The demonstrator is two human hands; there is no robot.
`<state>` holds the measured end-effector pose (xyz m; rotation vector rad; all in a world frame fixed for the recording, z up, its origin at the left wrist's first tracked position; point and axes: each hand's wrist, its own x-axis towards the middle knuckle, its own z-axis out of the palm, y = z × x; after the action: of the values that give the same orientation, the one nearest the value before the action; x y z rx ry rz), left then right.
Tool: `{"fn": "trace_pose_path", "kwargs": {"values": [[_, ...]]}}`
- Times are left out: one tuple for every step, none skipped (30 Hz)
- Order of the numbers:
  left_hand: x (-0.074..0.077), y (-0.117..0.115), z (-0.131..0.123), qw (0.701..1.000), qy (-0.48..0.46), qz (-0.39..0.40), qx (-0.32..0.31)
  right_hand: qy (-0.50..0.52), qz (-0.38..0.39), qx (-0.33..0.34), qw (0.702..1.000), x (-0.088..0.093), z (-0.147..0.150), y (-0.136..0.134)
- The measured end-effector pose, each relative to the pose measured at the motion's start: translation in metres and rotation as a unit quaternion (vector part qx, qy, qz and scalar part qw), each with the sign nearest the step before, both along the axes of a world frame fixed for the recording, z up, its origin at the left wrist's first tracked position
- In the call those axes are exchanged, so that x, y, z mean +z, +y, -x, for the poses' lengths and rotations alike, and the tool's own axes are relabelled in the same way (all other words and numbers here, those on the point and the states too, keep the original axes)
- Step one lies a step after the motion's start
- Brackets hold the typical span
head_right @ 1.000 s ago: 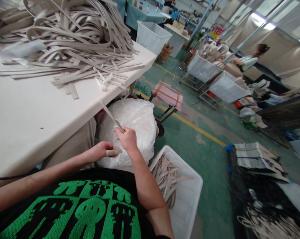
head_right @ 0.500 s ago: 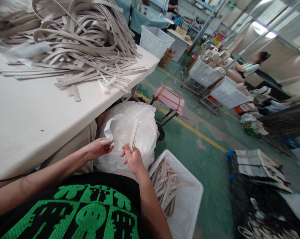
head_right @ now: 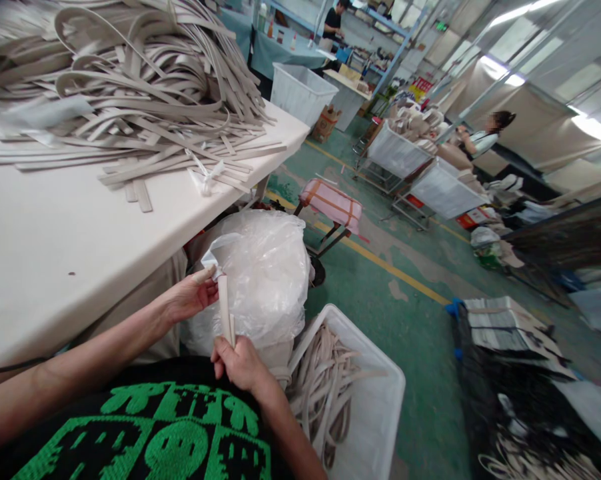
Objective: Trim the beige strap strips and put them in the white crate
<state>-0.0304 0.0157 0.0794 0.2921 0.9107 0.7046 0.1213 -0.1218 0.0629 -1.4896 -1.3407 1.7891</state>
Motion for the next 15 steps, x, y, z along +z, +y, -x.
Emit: {"fn": "trace_pose_path", "kwargs": {"values": [[0.002,0.000,0.000,1.000,-0.009,0.013,0.018,0.000,-0.002,-0.002,1.000,-0.001,0.000,0.000],[0.004,-0.001,0.000,0.999,-0.017,0.024,0.035,-0.001,-0.003,-0.003,1.000,-0.002,-0.001,0.000],[0.006,-0.001,0.000,0.998,-0.022,0.030,0.045,-0.002,-0.003,-0.003,1.000,-0.002,-0.001,-0.001],[0.007,-0.002,-0.001,0.998,-0.023,0.030,0.047,-0.005,-0.003,-0.002,1.000,-0.003,-0.001,-0.001],[0.007,-0.002,-0.001,0.998,-0.020,0.025,0.048,-0.008,-0.002,0.002,1.000,-0.003,-0.001,0.000],[0.006,-0.003,-0.002,0.999,-0.018,0.018,0.047,-0.009,0.001,0.007,1.000,-0.004,-0.001,0.000],[0.005,-0.005,-0.002,0.999,-0.014,0.008,0.044,-0.006,0.008,0.013,1.000,-0.005,-0.001,0.002],[0.002,-0.007,-0.003,0.999,-0.011,-0.002,0.038,0.002,0.018,0.016,1.000,-0.006,0.000,0.004],[0.000,-0.010,-0.004,0.999,-0.009,-0.011,0.031,0.014,0.028,0.018,0.999,-0.007,0.001,0.006],[-0.003,-0.013,-0.004,1.000,-0.008,-0.018,0.022,0.028,0.039,0.015,0.999,-0.008,0.001,0.008],[-0.006,-0.017,-0.005,1.000,-0.006,-0.022,0.010,0.044,0.048,0.008,0.998,-0.009,0.002,0.010],[-0.009,-0.020,-0.006,1.000,-0.002,-0.024,0.000,0.057,0.051,-0.003,0.997,-0.009,0.003,0.011],[-0.012,-0.023,-0.007,1.000,0.003,-0.024,-0.005,0.066,0.048,-0.017,0.997,-0.009,0.004,0.012],[-0.015,-0.025,-0.008,1.000,0.010,-0.024,-0.006,0.074,0.039,-0.036,0.996,-0.009,0.004,0.011],[-0.017,-0.026,-0.008,1.000,0.019,-0.024,0.000,0.077,0.028,-0.056,0.995,-0.008,0.003,0.009]]}}
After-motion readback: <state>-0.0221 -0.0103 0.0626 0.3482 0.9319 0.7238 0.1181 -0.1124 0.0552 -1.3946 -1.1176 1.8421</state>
